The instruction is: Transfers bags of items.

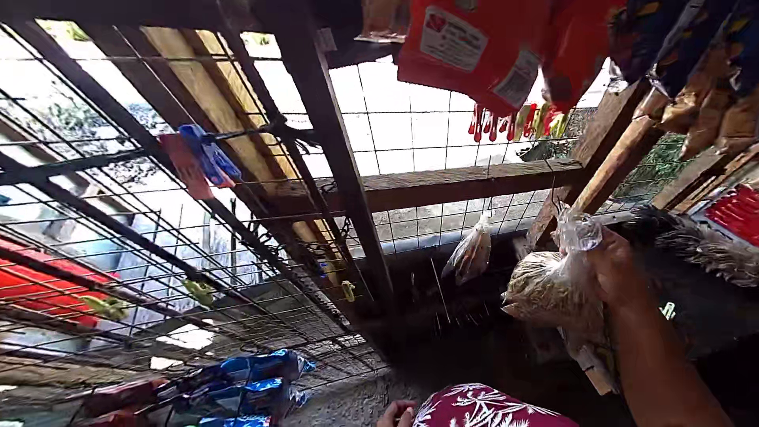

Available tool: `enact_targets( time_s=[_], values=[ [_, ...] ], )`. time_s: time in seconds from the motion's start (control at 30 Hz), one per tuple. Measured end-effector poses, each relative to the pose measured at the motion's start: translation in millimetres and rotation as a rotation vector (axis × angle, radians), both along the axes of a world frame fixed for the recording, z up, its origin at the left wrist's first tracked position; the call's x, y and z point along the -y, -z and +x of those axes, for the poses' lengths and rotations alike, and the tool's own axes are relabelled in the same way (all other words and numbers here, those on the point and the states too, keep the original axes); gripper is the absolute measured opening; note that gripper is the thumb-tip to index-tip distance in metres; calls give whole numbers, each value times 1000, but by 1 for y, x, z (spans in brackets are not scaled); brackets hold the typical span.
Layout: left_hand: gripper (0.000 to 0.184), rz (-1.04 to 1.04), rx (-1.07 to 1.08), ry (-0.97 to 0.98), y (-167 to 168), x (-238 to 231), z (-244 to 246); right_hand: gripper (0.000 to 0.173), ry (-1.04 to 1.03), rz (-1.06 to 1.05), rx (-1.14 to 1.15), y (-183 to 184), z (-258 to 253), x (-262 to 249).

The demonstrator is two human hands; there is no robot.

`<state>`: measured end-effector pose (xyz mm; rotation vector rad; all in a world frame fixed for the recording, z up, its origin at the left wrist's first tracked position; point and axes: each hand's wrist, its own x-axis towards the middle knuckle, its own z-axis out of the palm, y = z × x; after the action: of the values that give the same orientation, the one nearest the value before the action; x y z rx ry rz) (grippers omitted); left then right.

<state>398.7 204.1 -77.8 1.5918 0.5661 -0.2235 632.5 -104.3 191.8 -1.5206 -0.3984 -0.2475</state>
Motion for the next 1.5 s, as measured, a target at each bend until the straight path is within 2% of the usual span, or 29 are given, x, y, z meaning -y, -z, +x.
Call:
enact_targets(
  time_s=[0.1,0.27,0.37,0.57,0.7,0.87,1.0,1.13,1.27,1.37,1.5],
  values=[
    [22,-30,27,-25,11,0,6,17,-56,-20,22,4,3,-14],
    [24,-109,44,-159,18,1,9,24,-149,8,-17,5,11,-52],
    [25,-111,32,-237,22,0,5,20,-203,37,-1,6,19,-73],
    [25,-86,43,-270,33,6,-6,29,-170,62,-1,-17,36,-118],
    [24,-99,50,-315,38,12,-11,25,-245,115,45,-25,53,-138],
    [24,-124,-9,-395,30,10,-11,25,-344,220,127,-29,67,-153],
    [24,-103,-19,-388,32,10,-14,20,-391,172,158,-23,68,-156],
    [22,-114,-12,-407,38,8,-16,14,-352,109,168,-6,68,-154],
    [20,-130,-7,-438,40,7,-15,21,-297,78,274,7,81,-158],
    [20,-123,-9,-426,37,4,-14,19,-272,2,368,13,87,-165],
    [21,-119,1,-390,39,-2,-17,23,-222,-96,392,12,84,-169]
  ],
)
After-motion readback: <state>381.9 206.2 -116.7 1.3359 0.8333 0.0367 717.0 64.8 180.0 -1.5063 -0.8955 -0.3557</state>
